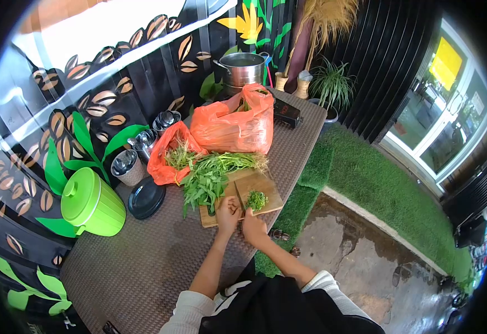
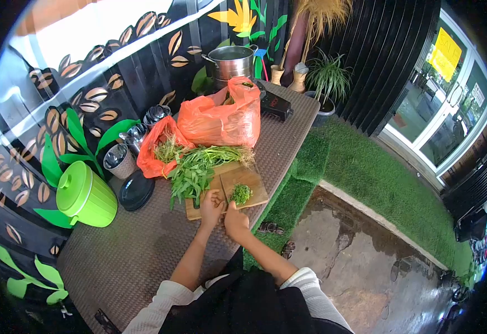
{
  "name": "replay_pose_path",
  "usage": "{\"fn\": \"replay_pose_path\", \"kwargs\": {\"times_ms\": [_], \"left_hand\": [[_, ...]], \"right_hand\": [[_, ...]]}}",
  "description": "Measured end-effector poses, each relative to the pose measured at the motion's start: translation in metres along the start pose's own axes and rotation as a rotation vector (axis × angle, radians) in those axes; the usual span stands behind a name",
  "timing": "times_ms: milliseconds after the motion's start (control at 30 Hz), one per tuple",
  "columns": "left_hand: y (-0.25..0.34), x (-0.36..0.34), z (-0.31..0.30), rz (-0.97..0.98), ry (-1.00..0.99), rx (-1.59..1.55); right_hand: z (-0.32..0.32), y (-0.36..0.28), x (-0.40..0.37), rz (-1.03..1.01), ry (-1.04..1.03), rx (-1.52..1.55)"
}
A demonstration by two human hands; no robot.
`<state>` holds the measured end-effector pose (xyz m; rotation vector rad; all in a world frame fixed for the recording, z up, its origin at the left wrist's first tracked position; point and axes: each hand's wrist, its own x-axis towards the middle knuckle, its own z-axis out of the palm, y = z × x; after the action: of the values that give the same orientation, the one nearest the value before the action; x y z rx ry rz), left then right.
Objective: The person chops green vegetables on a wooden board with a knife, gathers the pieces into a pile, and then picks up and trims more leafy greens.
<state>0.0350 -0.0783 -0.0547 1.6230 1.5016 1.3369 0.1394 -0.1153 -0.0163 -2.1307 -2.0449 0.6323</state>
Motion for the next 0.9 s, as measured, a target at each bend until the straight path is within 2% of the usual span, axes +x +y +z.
{"fn": "replay_pose_path", "kwargs": {"times_ms": [33,167,233,267,333,467,567,667,733,867,900], "left_hand": [[-0.002,0.001,0.000,-0.075,0.000,-0.002],[0.002,-0.002,-0.003,-0.102,-0.049,0.026],[-0.007,-0.005,-0.003,0.060,-0.055,0.039],[-0.011,-0.007,-0.003,0.062,-0.056,0.038],[-0.004,-0.009,-0.006,0.167,-0.025,0.056],[0.002,-0.010,-0.010,0.172,-0.023,0.097],[-0.002,-0.010,-0.010,0.102,-0.043,0.110],[-0.009,-0.006,-0.007,0.012,-0.037,-0.063],[-0.012,0.000,-0.005,-0.130,0.022,-0.240],[-0.016,0.003,-0.010,-0.144,-0.049,-0.093],[-0.014,0.001,-0.011,-0.134,-0.058,-0.080]], "right_hand": [[0.001,0.001,0.003,-0.032,0.014,0.004],[-0.010,0.005,0.017,-0.089,-0.015,0.038],[-0.010,0.011,0.021,-0.153,-0.057,0.013],[-0.006,0.011,0.018,-0.152,-0.054,0.012],[-0.001,0.007,0.005,-0.080,-0.034,0.047],[-0.008,-0.003,0.004,-0.035,-0.057,0.069],[-0.021,0.001,0.012,-0.097,-0.091,-0.023],[-0.016,0.004,0.010,-0.133,-0.068,0.029],[-0.003,0.002,0.001,-0.093,-0.019,-0.011],[0.007,0.002,0.012,-0.042,0.007,0.045],[0.000,0.006,0.017,-0.106,-0.016,0.034]]}}
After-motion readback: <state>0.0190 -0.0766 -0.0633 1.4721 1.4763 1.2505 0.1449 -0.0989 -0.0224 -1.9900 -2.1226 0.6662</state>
